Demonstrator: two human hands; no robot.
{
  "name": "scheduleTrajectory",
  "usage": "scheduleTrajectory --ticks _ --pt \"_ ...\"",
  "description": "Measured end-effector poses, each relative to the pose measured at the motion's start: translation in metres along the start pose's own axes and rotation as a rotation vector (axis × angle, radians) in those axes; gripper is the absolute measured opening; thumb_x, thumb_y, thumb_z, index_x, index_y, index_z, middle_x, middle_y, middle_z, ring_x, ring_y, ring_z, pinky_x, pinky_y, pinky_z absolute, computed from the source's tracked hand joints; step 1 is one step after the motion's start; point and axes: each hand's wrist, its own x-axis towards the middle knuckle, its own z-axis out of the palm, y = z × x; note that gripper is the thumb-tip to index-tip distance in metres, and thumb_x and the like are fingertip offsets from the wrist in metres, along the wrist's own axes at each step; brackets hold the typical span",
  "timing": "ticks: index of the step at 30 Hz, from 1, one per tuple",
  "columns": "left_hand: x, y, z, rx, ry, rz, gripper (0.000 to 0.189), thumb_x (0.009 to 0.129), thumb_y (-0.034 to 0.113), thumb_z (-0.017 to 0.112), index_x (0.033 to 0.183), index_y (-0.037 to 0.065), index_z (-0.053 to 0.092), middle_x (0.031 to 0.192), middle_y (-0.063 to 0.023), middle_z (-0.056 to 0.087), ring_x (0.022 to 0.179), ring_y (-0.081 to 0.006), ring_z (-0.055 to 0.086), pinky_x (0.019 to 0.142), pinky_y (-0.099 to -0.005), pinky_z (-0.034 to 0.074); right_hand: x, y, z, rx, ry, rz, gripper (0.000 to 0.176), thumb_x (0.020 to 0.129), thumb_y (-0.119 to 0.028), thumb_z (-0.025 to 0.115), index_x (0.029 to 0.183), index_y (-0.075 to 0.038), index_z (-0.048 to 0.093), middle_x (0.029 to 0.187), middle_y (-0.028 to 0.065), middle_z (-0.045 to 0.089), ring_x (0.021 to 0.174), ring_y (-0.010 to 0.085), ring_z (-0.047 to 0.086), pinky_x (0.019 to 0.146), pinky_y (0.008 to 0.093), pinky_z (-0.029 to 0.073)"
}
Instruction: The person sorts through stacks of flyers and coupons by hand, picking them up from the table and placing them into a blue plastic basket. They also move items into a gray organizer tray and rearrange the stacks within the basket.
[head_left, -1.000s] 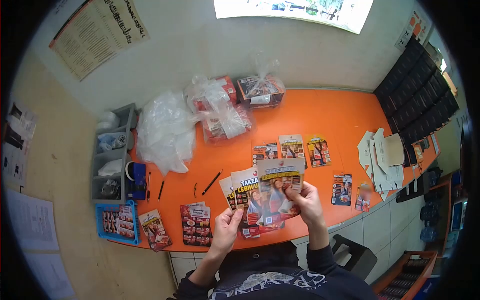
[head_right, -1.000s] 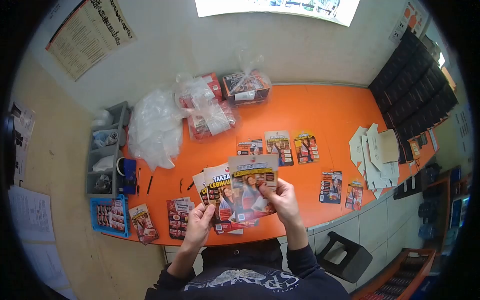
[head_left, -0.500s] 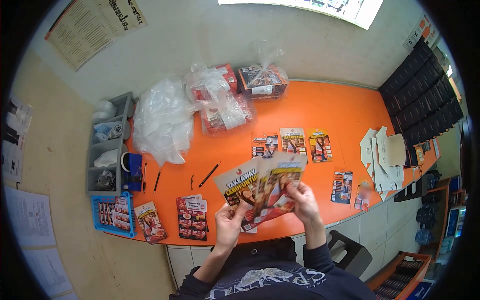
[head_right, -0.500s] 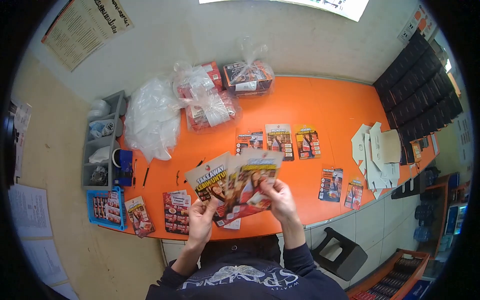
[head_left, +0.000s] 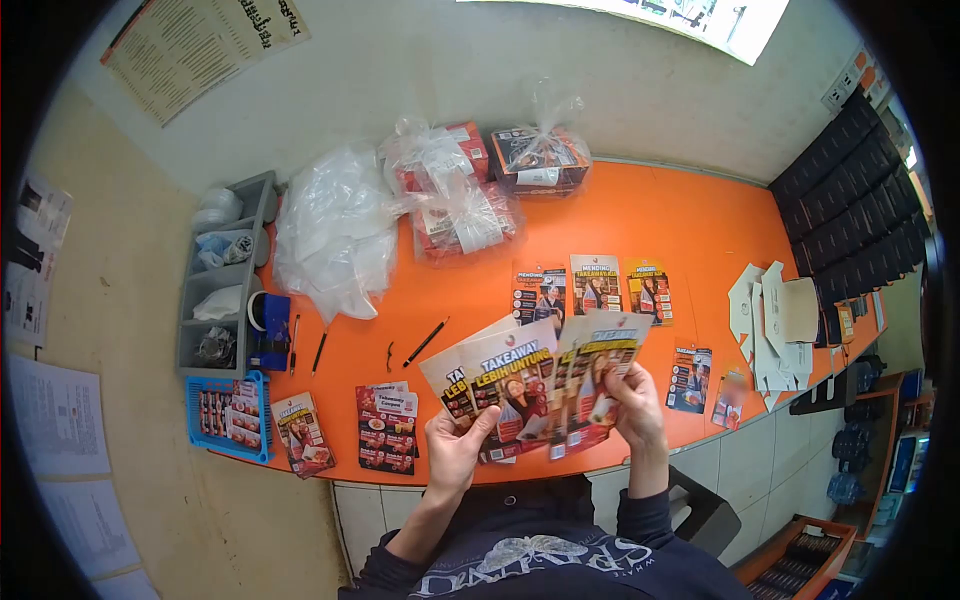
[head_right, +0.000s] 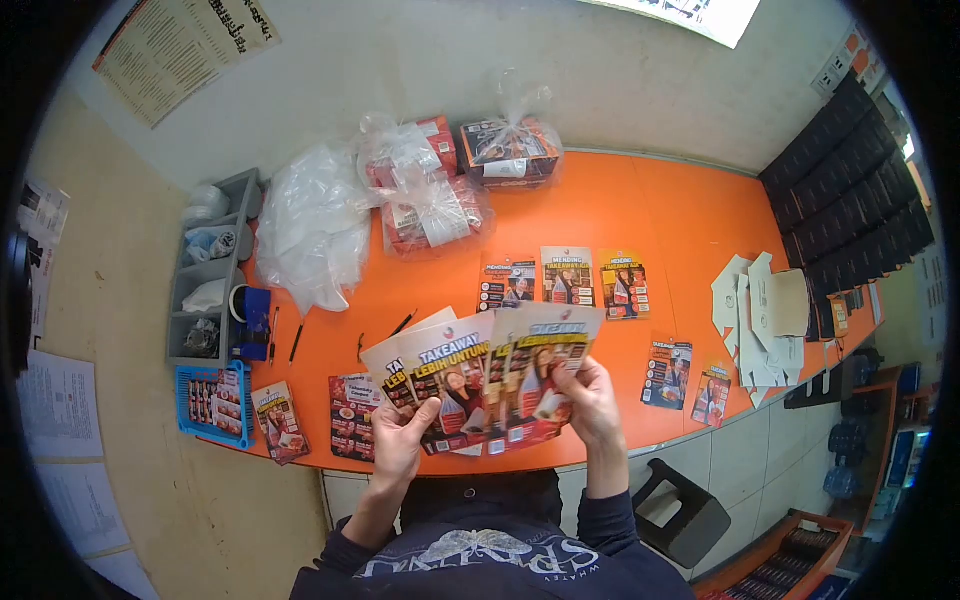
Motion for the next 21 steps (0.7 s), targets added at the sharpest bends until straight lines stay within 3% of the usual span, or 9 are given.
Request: scheduleTrajectory --ticks 3,8,12,21 --pt "-0.002 -0.003 0.002 -0.059 -0.046 -0.114 0.017 0.079 0.001 0.063 0.095 -0.002 0.059 0.089 -0.0059 0.063 0.074 -0.0089 0.059 0.066 -0.0233 0.049 -0.001 0.01 0.007 -0.069 -0.045 0.172 0.025 0.079 -0.007 0.062 0.101 0.001 0.053 0.095 0.0088 0.061 0.083 0.0129 0.059 0.072 0.0273 0.05" --pt "-0.001 -0.009 -0.004 -0.04 0.006 -0.007 0.018 0.088 0.015 0.053 0.092 -0.001 0.059 0.083 -0.0038 0.062 0.069 -0.0056 0.055 0.061 -0.0202 0.046 0.007 -0.001 0.005 -0.093 0.09 -0.114 0.022 0.082 -0.007 0.059 0.102 -0.001 0.052 0.094 0.0079 0.061 0.082 0.0125 0.059 0.072 0.0268 0.05" --pt "-0.002 -0.002 -0.009 -0.079 0.008 -0.04 0.02 0.089 0.016 0.051 0.09 -0.002 0.06 0.082 -0.0036 0.062 0.069 -0.0046 0.054 0.062 -0.0199 0.046 0.004 -0.02 -0.024 0.001 0.178 -0.144 0.025 0.081 -0.006 0.058 0.105 -0.002 0.05 0.101 0.0097 0.06 0.09 0.0175 0.06 0.079 0.0318 0.05" --pt "0.0 -0.006 -0.005 0.007 -0.016 -0.011 0.017 0.085 0.013 0.057 0.09 -0.002 0.062 0.081 -0.0035 0.063 0.069 -0.005 0.055 0.062 -0.0195 0.045 -0.002 -0.006 -0.002 0.069 0.094 -0.077 0.029 0.078 -0.002 0.06 0.106 -0.001 0.05 0.1 0.0099 0.06 0.088 0.0157 0.059 0.078 0.0289 0.049"
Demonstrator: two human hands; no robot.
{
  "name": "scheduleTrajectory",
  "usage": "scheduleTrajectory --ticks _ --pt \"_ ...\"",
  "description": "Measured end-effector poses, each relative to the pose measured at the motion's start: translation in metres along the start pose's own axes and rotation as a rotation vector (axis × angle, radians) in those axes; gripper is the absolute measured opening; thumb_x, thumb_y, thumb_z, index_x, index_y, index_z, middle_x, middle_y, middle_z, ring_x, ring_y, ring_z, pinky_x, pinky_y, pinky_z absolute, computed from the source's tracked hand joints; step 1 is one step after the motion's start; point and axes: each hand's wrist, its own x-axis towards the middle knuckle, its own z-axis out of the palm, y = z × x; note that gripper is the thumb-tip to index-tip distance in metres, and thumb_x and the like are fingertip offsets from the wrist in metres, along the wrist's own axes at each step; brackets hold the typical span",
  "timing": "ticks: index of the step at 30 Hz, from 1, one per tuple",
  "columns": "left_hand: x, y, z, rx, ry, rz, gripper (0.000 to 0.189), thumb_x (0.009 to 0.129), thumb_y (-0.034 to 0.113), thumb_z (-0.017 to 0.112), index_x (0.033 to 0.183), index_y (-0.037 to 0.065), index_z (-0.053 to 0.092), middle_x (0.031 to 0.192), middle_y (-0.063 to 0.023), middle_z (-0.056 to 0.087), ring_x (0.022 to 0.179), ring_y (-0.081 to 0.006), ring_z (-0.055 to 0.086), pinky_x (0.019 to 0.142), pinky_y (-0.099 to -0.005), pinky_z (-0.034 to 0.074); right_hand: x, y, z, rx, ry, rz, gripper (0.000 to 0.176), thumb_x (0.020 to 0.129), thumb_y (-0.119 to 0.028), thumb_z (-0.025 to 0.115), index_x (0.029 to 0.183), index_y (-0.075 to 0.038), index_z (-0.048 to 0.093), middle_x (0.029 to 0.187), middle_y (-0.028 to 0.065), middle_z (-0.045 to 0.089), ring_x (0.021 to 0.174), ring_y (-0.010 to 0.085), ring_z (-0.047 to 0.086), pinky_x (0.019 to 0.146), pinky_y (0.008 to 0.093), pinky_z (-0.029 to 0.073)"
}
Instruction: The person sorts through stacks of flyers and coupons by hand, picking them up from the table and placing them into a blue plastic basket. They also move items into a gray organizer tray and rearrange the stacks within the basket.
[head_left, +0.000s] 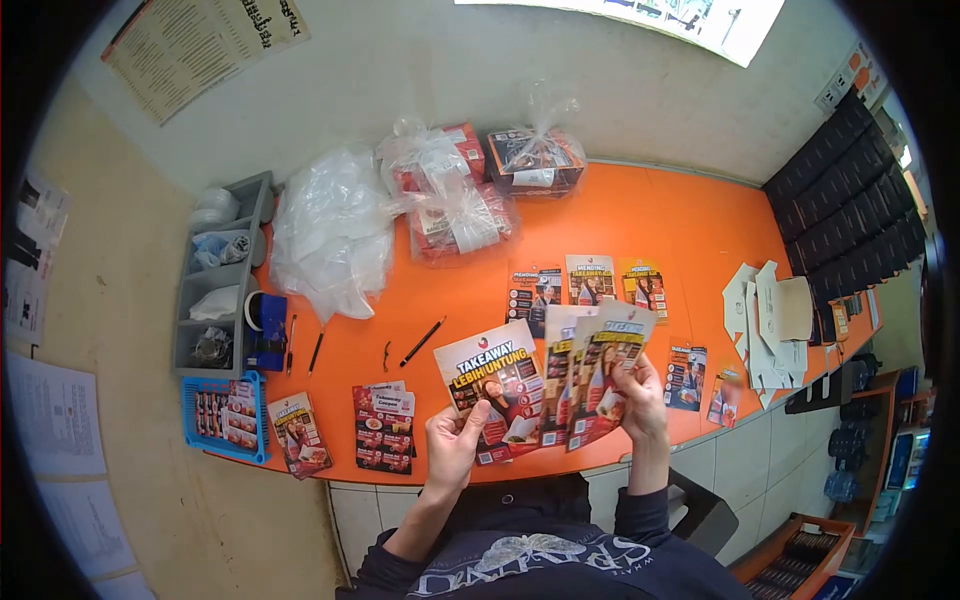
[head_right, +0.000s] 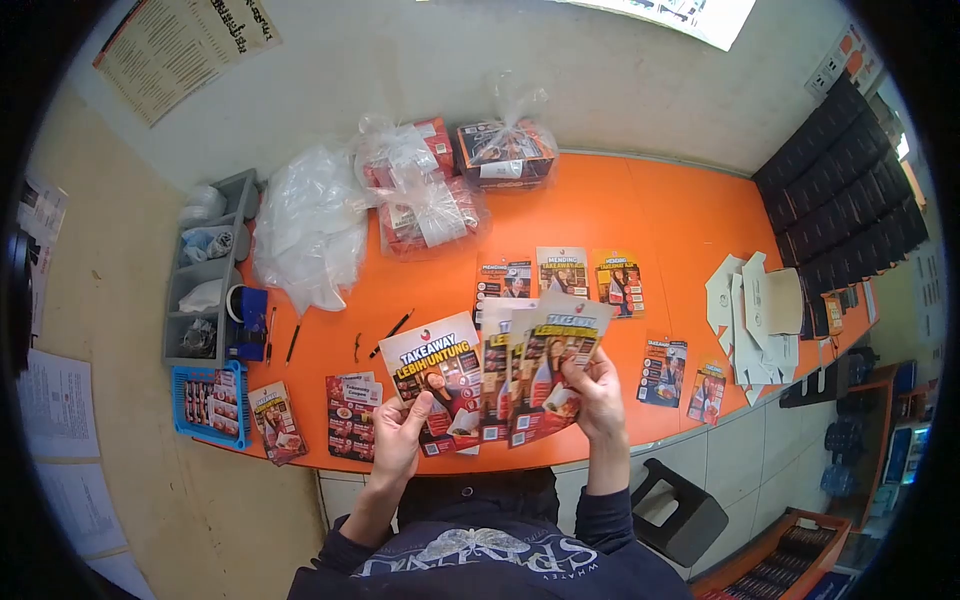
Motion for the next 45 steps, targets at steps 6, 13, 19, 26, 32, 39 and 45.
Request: scheduleTrajectory --ticks 6,13,19,26,32,39,45 --pt "-0.003 -0.017 0.0 0.04 -0.095 -0.066 0.015 0.088 0.008 0.049 0.097 -0.002 0.055 0.087 -0.0049 0.061 0.076 -0.0053 0.054 0.067 -0.0218 0.045 0.001 0.024 0.018 -0.214 -0.056 0.05 0.027 0.078 -0.003 0.062 0.103 0.0 0.053 0.092 0.0054 0.061 0.081 0.0093 0.057 0.073 0.0237 0.047" --pt "-0.006 -0.012 0.009 0.168 -0.117 -0.013 0.018 0.086 0.006 0.05 0.102 -0.001 0.048 0.089 -0.0061 0.06 0.079 -0.0087 0.056 0.071 -0.0236 0.046 -0.008 0.026 0.027 -0.301 -0.074 0.043 0.027 0.081 -0.004 0.06 0.106 0.002 0.052 0.094 0.006 0.061 0.081 0.0093 0.057 0.073 0.0233 0.047" --pt "-0.005 -0.016 0.01 0.154 -0.126 -0.004 0.018 0.085 0.003 0.049 0.103 -0.001 0.047 0.093 -0.0066 0.059 0.084 -0.0095 0.057 0.075 -0.0237 0.046 -0.013 0.024 0.033 -0.274 -0.067 0.05 0.033 0.08 -0.004 0.06 0.11 0.002 0.049 0.097 0.0067 0.06 0.085 0.0102 0.057 0.075 0.024 0.047" --pt "-0.008 -0.025 0.011 0.202 -0.162 -0.056 0.023 0.089 0.009 0.043 0.11 -0.001 0.042 0.1 -0.0096 0.056 0.091 -0.0127 0.055 0.079 -0.0275 0.044 -0.018 0.032 0.031 -0.23 -0.046 0.039 0.045 0.079 -0.003 0.062 0.118 0.001 0.041 0.099 0.0076 0.058 0.089 0.011 0.056 0.077 0.0249 0.047" --pt "-0.009 -0.039 0.025 0.502 -0.326 0.034 0.037 0.087 0.009 0.045 0.121 0.0 0.034 0.11 -0.0139 0.051 0.099 -0.0203 0.052 0.085 -0.0322 0.042 -0.04 0.023 0.019 -0.45 0.128 0.013 0.041 0.077 0.002 0.059 0.115 -0.003 0.046 0.092 0.0101 0.061 0.08 0.0124 0.06 0.069 0.0262 0.048" --pt "0.0 -0.046 0.035 0.508 -0.349 -0.02 0.048 0.083 0.003 0.048 0.127 0.003 0.03 0.118 -0.0155 0.044 0.108 -0.0243 0.045 0.092 -0.0356 0.038 -0.038 0.06 -0.069 -1.805 0.473 -0.187 0.032 0.069 -0.003 0.054 0.1 -0.007 0.051 0.08 0.0124 0.055 0.081 0.0283 0.056 0.065 0.0397 0.045" --pt "0.0 -0.04 0.039 0.525 -0.381 -0.02 0.049 0.082 0.004 0.048 0.127 0.004 0.03 0.116 -0.017 0.044 0.107 -0.025 0.046 0.091 -0.037 0.038 -0.028 0.038 -0.112 -1.234 0.533 0.102 0.044 0.067 -0.007 0.054 0.108 -0.001 0.042 0.099 0.0184 0.058 0.089 0.0355 0.056 0.073 0.0406 0.045"
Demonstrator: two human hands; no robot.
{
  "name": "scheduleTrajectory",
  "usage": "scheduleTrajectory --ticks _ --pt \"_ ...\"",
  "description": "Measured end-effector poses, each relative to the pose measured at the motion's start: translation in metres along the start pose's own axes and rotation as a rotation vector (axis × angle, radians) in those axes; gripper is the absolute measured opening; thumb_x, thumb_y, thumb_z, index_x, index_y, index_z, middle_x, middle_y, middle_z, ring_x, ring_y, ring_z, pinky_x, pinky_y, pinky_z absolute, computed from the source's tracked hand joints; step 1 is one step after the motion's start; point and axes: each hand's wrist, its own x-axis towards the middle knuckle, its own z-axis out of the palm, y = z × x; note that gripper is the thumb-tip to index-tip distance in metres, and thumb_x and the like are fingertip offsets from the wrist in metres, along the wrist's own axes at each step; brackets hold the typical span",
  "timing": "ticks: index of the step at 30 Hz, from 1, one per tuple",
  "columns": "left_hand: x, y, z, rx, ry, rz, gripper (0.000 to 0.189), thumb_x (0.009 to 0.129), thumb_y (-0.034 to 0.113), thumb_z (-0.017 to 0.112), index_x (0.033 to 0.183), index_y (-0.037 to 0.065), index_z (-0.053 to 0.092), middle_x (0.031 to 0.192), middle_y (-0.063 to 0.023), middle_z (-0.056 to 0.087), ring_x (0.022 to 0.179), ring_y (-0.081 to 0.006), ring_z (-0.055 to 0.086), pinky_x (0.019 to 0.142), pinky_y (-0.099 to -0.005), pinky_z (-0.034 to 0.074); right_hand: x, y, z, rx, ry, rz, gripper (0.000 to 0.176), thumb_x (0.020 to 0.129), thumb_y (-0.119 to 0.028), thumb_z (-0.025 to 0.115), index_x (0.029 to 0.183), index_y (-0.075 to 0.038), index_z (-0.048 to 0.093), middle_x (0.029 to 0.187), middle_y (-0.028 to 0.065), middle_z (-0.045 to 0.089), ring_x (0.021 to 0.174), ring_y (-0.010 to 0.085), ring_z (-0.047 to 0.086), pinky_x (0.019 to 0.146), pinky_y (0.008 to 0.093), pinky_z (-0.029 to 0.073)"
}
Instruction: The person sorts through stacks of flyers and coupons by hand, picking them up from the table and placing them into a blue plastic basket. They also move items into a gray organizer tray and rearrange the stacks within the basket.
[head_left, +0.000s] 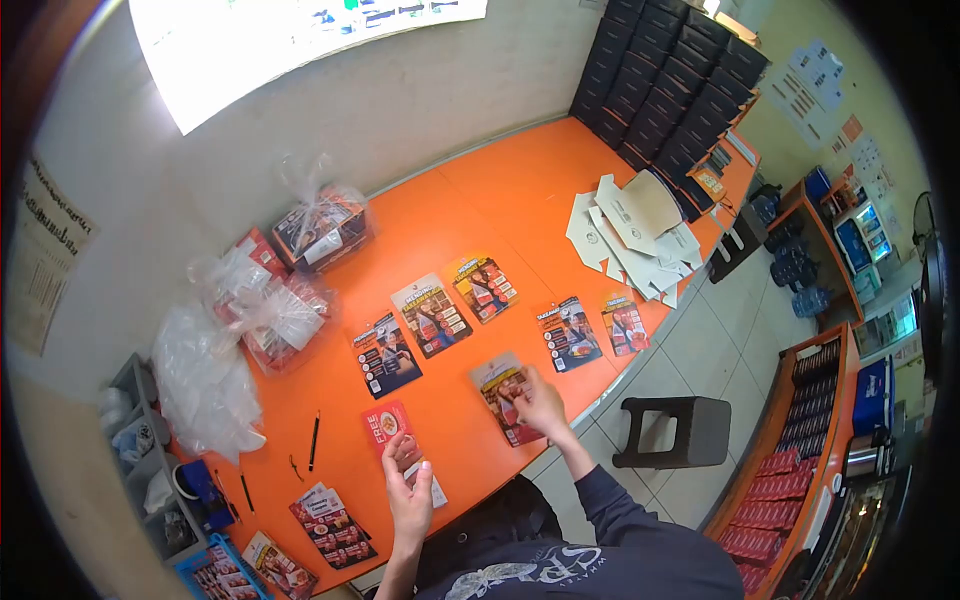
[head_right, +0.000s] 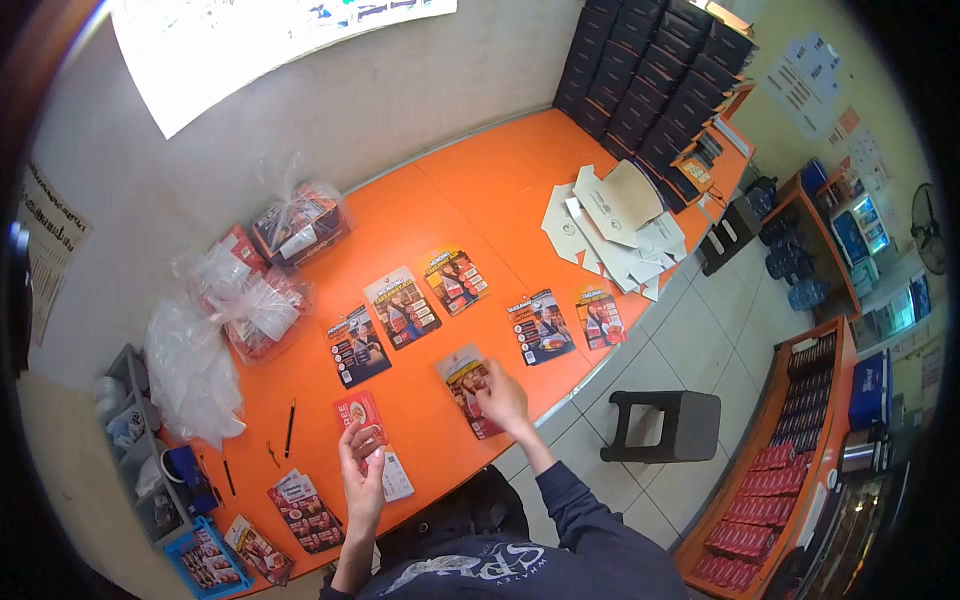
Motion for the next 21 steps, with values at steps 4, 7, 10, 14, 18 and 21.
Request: scheduleTrajectory --ticks 4,7,10,14,18,21 --pt "-0.006 -0.003 -0.006 -0.055 0.022 -0.034 0.049 0.082 0.003 0.049 0.128 0.004 0.029 0.116 -0.016 0.043 0.105 -0.024 0.046 0.09 -0.0362 0.038 0.041 0.049 0.023 0.188 0.118 -0.162 0.048 0.067 -0.003 0.051 0.114 0.0 0.04 0.099 0.0239 0.055 0.092 0.0366 0.055 0.076 0.0414 0.044" --pt "-0.009 -0.006 -0.015 -0.075 0.056 -0.014 0.05 0.083 0.003 0.049 0.129 0.005 0.028 0.115 -0.0148 0.042 0.104 -0.0228 0.046 0.09 -0.0351 0.038 0.039 0.043 0.041 -0.085 0.234 -0.252 0.05 0.07 -0.005 0.055 0.117 -0.002 0.04 0.099 0.0217 0.052 0.087 0.0383 0.054 0.072 0.0434 0.045" --pt "-0.02 -0.005 -0.029 -0.094 0.14 -0.036 0.051 0.083 0.004 0.049 0.129 0.006 0.027 0.115 -0.0137 0.041 0.103 -0.0213 0.046 0.09 -0.0339 0.038 0.027 0.021 0.045 -0.243 0.361 -0.189 0.056 0.071 -0.005 0.057 0.124 -0.007 0.038 0.1 0.02 0.045 0.091 0.0361 0.048 0.079 0.0415 0.041" --pt "-0.037 -0.009 -0.065 -0.13 0.278 -0.041 0.052 0.084 0.005 0.049 0.13 0.005 0.026 0.116 -0.0132 0.04 0.102 -0.0194 0.047 0.09 -0.0321 0.038 0.017 0.008 0.037 -0.46 0.502 -0.271 0.062 0.068 -0.002 0.058 0.126 -0.01 0.037 0.103 0.0195 0.042 0.1 0.0339 0.041 0.085 0.0403 0.036" --pt "-0.07 -0.036 -0.123 -0.147 0.288 -0.077 0.04 0.084 0.005 0.049 0.122 0.003 0.037 0.11 -0.0103 0.048 0.1 -0.0169 0.05 0.087 -0.0302 0.04 0.006 0.014 0.026 -0.25 0.54 -0.372 0.05 0.065 0.006 0.054 0.113 -0.004 0.048 0.109 0.015 0.04 0.105 0.0299 0.038 0.09 0.0394 0.034" --pt "-0.108 -0.063 -0.165 -0.108 0.123 -0.111 0.032 0.084 0.006 0.051 0.116 0.004 0.045 0.106 -0.0075 0.053 0.098 -0.0154 0.052 0.082 -0.0291 0.043 -0.017 -0.013 0.039 -0.119 0.391 -0.375 0.035 0.073 0.003 0.051 0.106 -0.004 0.053 0.102 0.0118 0.048 0.097 0.0245 0.046 0.084 0.0344 0.038"
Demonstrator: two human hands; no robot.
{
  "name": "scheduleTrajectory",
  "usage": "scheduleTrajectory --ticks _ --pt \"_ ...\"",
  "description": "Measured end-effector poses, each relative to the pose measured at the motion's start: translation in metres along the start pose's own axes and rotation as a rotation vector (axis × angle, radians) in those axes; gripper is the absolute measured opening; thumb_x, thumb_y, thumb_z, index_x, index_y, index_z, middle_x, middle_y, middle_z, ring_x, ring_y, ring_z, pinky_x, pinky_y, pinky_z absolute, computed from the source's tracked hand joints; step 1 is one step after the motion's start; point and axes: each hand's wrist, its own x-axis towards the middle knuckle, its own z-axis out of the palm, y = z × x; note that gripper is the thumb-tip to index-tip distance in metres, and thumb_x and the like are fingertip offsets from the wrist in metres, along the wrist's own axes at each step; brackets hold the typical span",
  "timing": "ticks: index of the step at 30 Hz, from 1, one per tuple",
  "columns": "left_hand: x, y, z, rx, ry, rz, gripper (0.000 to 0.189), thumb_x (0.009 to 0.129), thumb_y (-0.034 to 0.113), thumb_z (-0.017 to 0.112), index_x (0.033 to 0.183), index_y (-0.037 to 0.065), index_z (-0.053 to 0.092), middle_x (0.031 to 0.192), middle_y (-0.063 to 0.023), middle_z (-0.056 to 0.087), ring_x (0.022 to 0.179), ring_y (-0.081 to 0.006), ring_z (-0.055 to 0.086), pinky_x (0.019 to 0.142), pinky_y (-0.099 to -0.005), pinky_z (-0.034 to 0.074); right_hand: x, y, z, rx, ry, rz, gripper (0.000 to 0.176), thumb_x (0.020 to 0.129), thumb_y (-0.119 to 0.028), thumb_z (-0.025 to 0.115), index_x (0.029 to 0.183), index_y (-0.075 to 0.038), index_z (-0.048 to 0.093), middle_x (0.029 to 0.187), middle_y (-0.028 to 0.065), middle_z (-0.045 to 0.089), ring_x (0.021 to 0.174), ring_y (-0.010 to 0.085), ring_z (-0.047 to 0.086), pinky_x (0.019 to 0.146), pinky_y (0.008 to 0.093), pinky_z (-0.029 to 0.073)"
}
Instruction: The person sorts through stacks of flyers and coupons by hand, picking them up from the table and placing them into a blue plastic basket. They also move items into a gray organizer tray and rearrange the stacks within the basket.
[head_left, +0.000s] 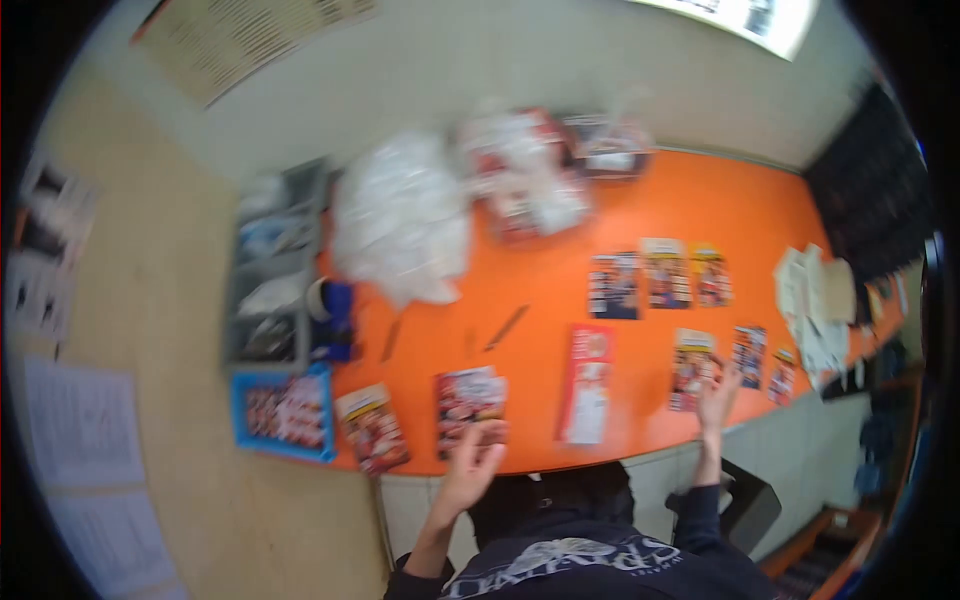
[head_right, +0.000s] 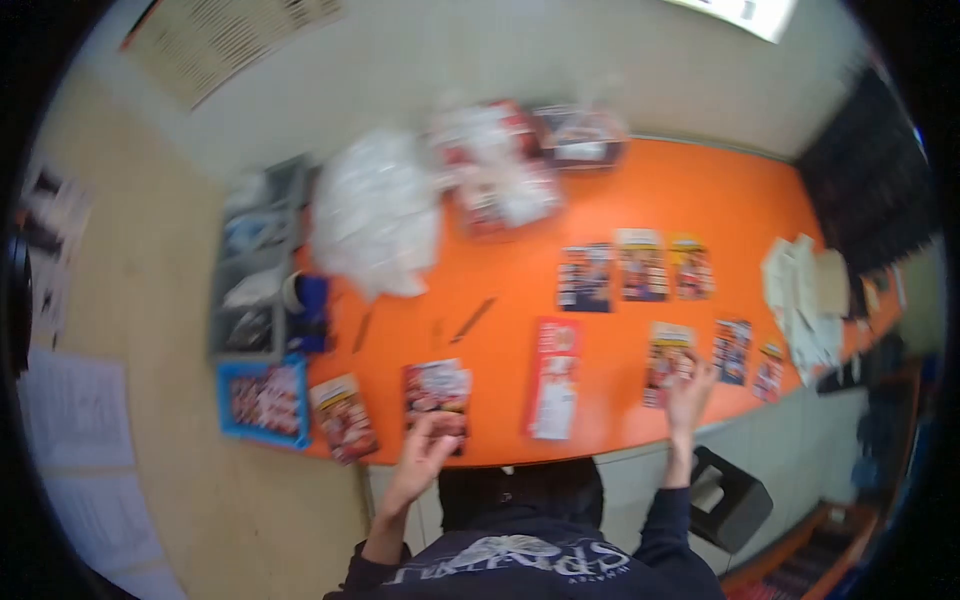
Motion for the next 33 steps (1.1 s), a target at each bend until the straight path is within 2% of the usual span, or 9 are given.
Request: scheduleTrajectory --ticks 5,8,10,12,18,19,22,26,33 --pt "-0.053 -0.017 -0.071 0.095 -0.172 -0.14 0.03 0.086 0.011 0.051 0.114 0.004 0.046 0.11 -0.0079 0.052 0.099 -0.0164 0.053 0.08 -0.0294 0.044 -0.055 -0.151 0.054 0.355 -0.467 -0.11 0.033 0.075 0.002 0.05 0.106 -0.005 0.054 0.089 0.0074 0.057 0.076 0.0138 0.054 0.065 0.0247 0.044" --pt "-0.077 -0.034 -0.119 0.207 -0.018 -0.141 0.029 0.086 0.014 0.051 0.113 0.003 0.048 0.107 -0.0098 0.053 0.097 -0.0183 0.054 0.079 -0.0311 0.045 -0.117 -0.256 0.107 0.516 -0.828 -0.327 0.034 0.078 -0.002 0.054 0.111 -0.005 0.051 0.087 0.0063 0.058 0.079 0.0141 0.055 0.066 0.0259 0.045" --pt "-0.09 -0.038 -0.15 0.37 0.135 -0.129 0.027 0.084 0.016 0.054 0.107 0.004 0.051 0.099 -0.0116 0.055 0.092 -0.0209 0.056 0.077 -0.0318 0.045 -0.172 -0.309 0.151 0.514 -1.031 -0.194 0.049 0.075 -0.017 0.067 0.116 -0.002 0.046 0.09 0.0116 0.057 0.081 0.0175 0.057 0.067 0.0285 0.047" --pt "-0.1 -0.042 -0.18 0.555 0.21 -0.193 0.026 0.082 0.017 0.055 0.105 0.004 0.052 0.095 -0.0118 0.056 0.09 -0.0219 0.057 0.076 -0.032 0.045 -0.224 -0.321 0.205 0.255 -0.815 -0.378 0.056 0.07 -0.021 0.072 0.112 0.005 0.045 0.09 0.0151 0.057 0.084 0.0189 0.059 0.067 0.0305 0.047" --pt "-0.109 -0.032 -0.227 0.401 0.285 -0.157 0.025 0.082 0.017 0.055 0.105 0.006 0.052 0.094 -0.0088 0.058 0.088 -0.0194 0.058 0.074 -0.0312 0.044 -0.233 -0.357 0.22 0.361 -0.956 0.175 0.047 0.063 -0.023 0.077 0.09 0.006 0.053 0.074 0.0134 0.062 0.063 0.0158 0.06 0.057 0.0291 0.049" --pt "-0.107 -0.034 -0.233 0.382 0.276 -0.151 0.025 0.083 0.016 0.055 0.106 0.006 0.052 0.094 -0.0082 0.058 0.088 -0.0189 0.057 0.073 -0.0311 0.044 -0.23 -0.338 0.231 0.322 -0.897 0.037 0.033 0.069 -0.02 0.072 0.084 0.005 0.057 0.064 0.0105 0.062 0.056 0.013 0.059 0.052 0.0284 0.048" --pt "-0.101 -0.033 -0.244 0.329 0.258 -0.088 0.027 0.082 0.014 0.056 0.107 0.006 0.052 0.092 -0.0087 0.057 0.085 -0.0188 0.058 0.073 -0.0297 0.045 -0.218 -0.324 0.23 0.349 -0.998 0.199 0.022 0.073 -0.016 0.068 0.085 0.002 0.061 0.065 0.0081 0.062 0.058 0.0094 0.059 0.052 0.0262 0.047" --pt "-0.086 -0.029 -0.255 0.171 0.267 0.017 0.028 0.082 0.011 0.055 0.11 0.004 0.051 0.09 -0.0104 0.056 0.082 -0.018 0.058 0.074 -0.0281 0.045 -0.215 -0.318 0.223 0.341 -0.864 0.081 0.016 0.076 -0.011 0.065 0.087 0.001 0.063 0.066 0.0043 0.062 0.059 0.0084 0.057 0.056 0.0237 0.047" --pt "-0.053 -0.031 -0.249 -0.238 0.247 0.012 0.04 0.085 0.014 0.055 0.121 0.003 0.042 0.113 -0.0099 0.05 0.099 -0.0142 0.052 0.085 -0.027 0.042 -0.202 -0.333 0.178 0.885 -0.879 0.271 0.025 0.081 -0.007 0.06 0.103 0.001 0.052 0.09 0.0051 0.062 0.077 0.0087 0.057 0.068 0.0234 0.049"
